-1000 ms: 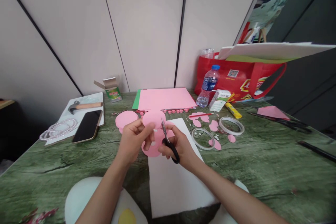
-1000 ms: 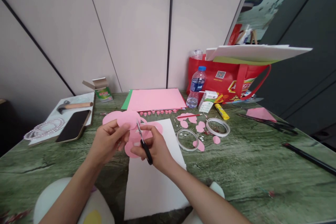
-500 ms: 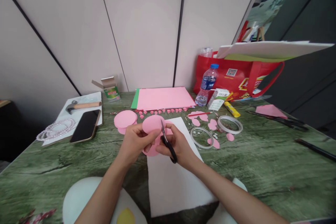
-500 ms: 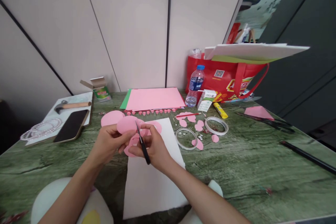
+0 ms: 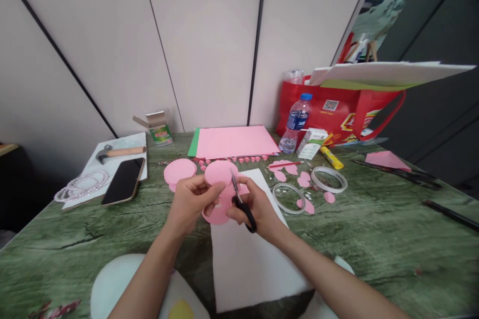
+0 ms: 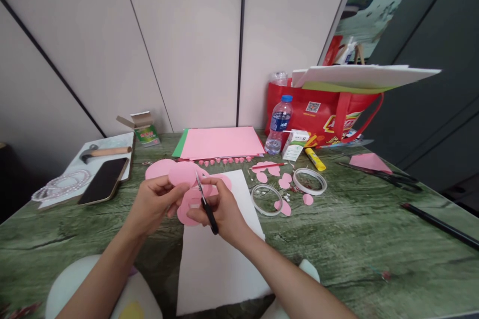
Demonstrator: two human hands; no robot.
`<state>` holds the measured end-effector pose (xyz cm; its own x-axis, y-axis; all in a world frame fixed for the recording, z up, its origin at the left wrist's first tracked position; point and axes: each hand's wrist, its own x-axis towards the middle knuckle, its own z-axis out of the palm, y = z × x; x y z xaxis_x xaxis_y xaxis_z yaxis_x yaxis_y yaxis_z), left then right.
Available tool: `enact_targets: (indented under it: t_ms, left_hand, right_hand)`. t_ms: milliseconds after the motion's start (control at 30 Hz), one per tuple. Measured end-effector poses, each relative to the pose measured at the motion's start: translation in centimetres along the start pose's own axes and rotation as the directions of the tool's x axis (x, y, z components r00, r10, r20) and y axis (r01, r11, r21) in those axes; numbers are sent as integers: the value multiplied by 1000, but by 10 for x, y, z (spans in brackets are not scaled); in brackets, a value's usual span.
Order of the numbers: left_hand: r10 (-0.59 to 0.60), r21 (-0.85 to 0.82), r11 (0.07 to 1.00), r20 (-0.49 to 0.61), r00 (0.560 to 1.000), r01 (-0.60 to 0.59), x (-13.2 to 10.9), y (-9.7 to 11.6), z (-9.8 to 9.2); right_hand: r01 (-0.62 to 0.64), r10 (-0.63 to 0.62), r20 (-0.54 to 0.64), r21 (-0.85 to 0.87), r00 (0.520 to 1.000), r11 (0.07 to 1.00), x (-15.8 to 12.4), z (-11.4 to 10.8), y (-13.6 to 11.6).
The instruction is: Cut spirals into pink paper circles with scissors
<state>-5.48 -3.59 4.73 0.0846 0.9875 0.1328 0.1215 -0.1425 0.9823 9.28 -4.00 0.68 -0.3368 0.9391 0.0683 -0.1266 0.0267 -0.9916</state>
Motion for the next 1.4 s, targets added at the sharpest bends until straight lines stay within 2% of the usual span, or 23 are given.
enact_targets:
  t_ms: [200,433,567,733,1233,1400]
  left_hand:
    - [22,-5,1000,-20,1000,-22,0,-2,-3]
    - [13,-177,984,15,1000,-10,0,0,0]
    - [21,-80,997,20,1000,-19,-1,0,2]
    - [9,6,1000,50,999,-9,1,-1,2]
    - [28,49,998,52,998,-30,-1,-2,1]
    - [38,60,997,17,999,-39,-2,0,0]
  right_hand:
    - [7,-7,-1,-39,1000,999,0,0,1]
    - [-6,7,5,-52,1000,999,-1,2,1]
    - [-17,17,14,-27,1000,999,-1,3,2]
    - [48,-49,27,53,998,997,-1,1,3]
    - [33,-36,34,97,999,995,0,0,1]
    - [34,-37,38,93,999,995,0,0,2]
